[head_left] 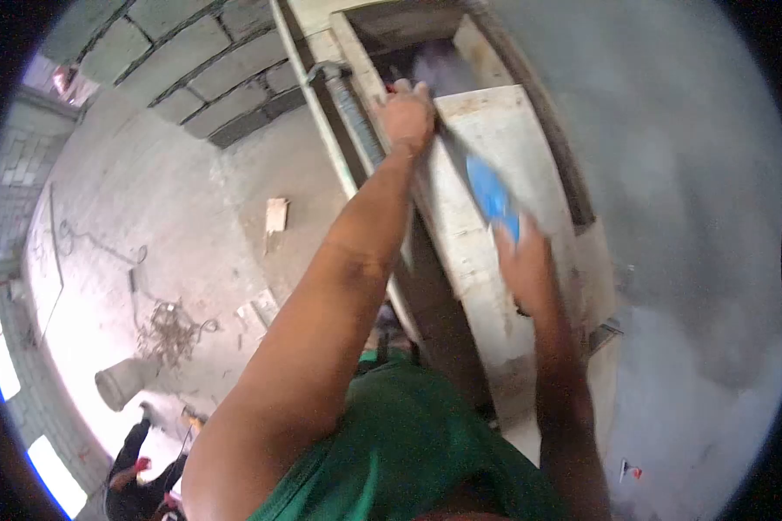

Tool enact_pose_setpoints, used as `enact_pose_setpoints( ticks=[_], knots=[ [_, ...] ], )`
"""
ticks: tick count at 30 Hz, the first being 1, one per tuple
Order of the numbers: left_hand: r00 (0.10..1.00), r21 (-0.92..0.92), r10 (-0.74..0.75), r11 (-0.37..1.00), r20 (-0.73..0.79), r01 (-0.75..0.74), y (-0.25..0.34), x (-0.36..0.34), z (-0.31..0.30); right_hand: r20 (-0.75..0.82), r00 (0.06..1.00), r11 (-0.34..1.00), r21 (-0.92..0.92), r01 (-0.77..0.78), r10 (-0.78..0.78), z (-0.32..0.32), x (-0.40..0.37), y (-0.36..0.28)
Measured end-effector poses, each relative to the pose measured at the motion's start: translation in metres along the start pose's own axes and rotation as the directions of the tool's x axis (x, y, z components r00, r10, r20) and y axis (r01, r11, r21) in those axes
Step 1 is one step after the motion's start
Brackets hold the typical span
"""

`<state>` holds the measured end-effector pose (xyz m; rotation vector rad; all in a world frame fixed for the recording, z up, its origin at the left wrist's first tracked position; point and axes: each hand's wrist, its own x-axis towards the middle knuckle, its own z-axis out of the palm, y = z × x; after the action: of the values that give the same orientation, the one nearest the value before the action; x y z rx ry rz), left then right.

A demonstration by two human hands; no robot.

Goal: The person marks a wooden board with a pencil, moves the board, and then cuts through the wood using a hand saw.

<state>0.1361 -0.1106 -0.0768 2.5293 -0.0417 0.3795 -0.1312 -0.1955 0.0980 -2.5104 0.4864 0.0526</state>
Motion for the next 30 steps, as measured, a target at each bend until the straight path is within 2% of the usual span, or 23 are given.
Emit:
enact_pose_setpoints(
  ticks=[1, 2, 4, 5, 6, 7, 9, 10, 11, 12, 13, 14, 15, 17, 19, 21, 22, 23, 25, 27, 29, 30],
  knots=[
    [0.996, -0.043, -0.083, 0.996, 0.029, 0.085, 0.007, 0.002, -0.01, 0.08, 0.985, 0.988, 0.02, -0.153, 0.151, -0.012, -0.028, 0.013],
    [0.998, -0.069, -0.05, 0.996, 0.028, 0.052, 0.007, 0.0, -0.013, 0.005, 0.999, 0.999, 0.009, -0.035, 0.035, -0.021, -0.067, 0.041],
    [0.999, -0.027, -0.049, 0.998, 0.022, 0.05, 0.011, -0.001, -0.016, -0.091, 0.996, 0.987, -0.162, -0.011, -0.004, -0.047, -0.136, 0.064],
    [0.998, -0.015, -0.054, 0.998, 0.041, 0.055, 0.011, -0.002, -0.015, -0.008, 0.994, 0.975, -0.193, -0.112, 0.112, -0.064, -0.162, 0.059],
    [0.995, 0.022, 0.012, 1.0, 0.102, -0.015, 0.015, -0.005, -0.029, 0.065, 0.972, 0.952, -0.227, -0.205, 0.225, -0.076, -0.175, 0.054],
    [0.99, 0.054, 0.028, 0.998, 0.137, -0.036, 0.015, -0.006, -0.028, 0.048, 0.971, 0.95, -0.222, -0.219, 0.235, -0.074, -0.172, 0.053],
    [0.992, 0.028, 0.029, 0.999, 0.121, -0.033, 0.019, -0.006, -0.04, -0.033, 0.993, 0.991, 0.071, -0.115, 0.117, -0.07, -0.145, 0.043],
    [0.996, 0.032, -0.019, 0.999, 0.092, 0.016, 0.014, -0.003, -0.024, -0.017, 0.992, 0.988, 0.093, -0.123, 0.125, -0.036, -0.105, 0.052],
    [0.999, 0.006, 0.039, 0.999, 0.024, -0.039, 0.009, -0.004, -0.015, -0.002, 0.991, 0.985, 0.114, -0.131, 0.132, -0.001, -0.065, 0.06],
    [0.998, 0.008, 0.051, 0.999, -0.036, -0.051, 0.008, -0.001, -0.011, 0.002, 0.99, 0.975, 0.171, -0.139, 0.14, 0.021, -0.02, 0.043],
    [0.994, 0.017, 0.062, 0.998, -0.087, -0.061, 0.004, -0.003, -0.008, -0.154, 0.988, 0.982, 0.181, 0.048, -0.02, 0.049, 0.008, 0.052],
    [0.991, 0.064, 0.086, 0.995, -0.103, -0.079, 0.002, -0.002, -0.002, -0.143, 0.989, 0.981, 0.187, 0.054, -0.027, 0.049, 0.022, 0.053],
    [0.991, 0.062, 0.097, 0.994, -0.093, -0.092, 0.0, -0.003, -0.002, -0.126, 0.992, 0.98, 0.19, 0.049, -0.025, 0.048, 0.024, 0.053],
    [0.998, 0.026, 0.026, 0.999, -0.056, -0.025, 0.003, -0.001, -0.003, -0.091, 0.996, 0.985, 0.173, 0.008, 0.008, 0.04, 0.019, 0.043],
    [0.997, 0.022, 0.041, 0.999, -0.067, -0.04, -0.007, 0.003, 0.012, -0.06, 0.998, 0.987, 0.161, -0.012, 0.022, 0.019, 0.007, 0.032],
    [1.0, 0.023, 0.011, 1.0, 0.008, -0.012, -0.001, 0.003, 0.002, -0.012, 0.986, 0.983, 0.074, -0.166, 0.168, -0.012, -0.041, 0.032],
    [1.0, 0.016, 0.008, 1.0, 0.006, -0.008, 0.003, 0.001, -0.005, 0.065, 0.961, 0.948, 0.155, -0.276, 0.269, -0.029, -0.073, 0.05],
    [1.0, 0.016, 0.004, 1.0, 0.006, -0.004, 0.004, 0.002, -0.007, -0.025, 0.995, 0.992, 0.088, -0.091, 0.093, -0.048, -0.113, 0.071],
    [1.0, 0.027, 0.001, 1.0, 0.02, -0.001, 0.005, -0.003, -0.007, 0.025, 0.999, 0.995, -0.097, -0.018, 0.021, -0.087, -0.169, 0.088],
    [0.999, 0.007, 0.023, 1.0, -0.027, -0.023, 0.007, -0.003, -0.008, 0.161, 0.936, 0.948, -0.004, -0.318, 0.314, -0.091, -0.169, 0.079],
    [0.998, 0.013, 0.046, 0.999, -0.037, -0.045, 0.008, 0.0, -0.011, -0.008, 0.998, 0.978, 0.2, -0.057, 0.06, -0.05, -0.12, 0.074],
    [0.998, 0.004, 0.059, 0.998, -0.033, -0.059, 0.008, -0.004, -0.014, 0.18, 0.956, 0.947, 0.18, -0.266, 0.234, -0.024, -0.066, 0.057]
  ],
)
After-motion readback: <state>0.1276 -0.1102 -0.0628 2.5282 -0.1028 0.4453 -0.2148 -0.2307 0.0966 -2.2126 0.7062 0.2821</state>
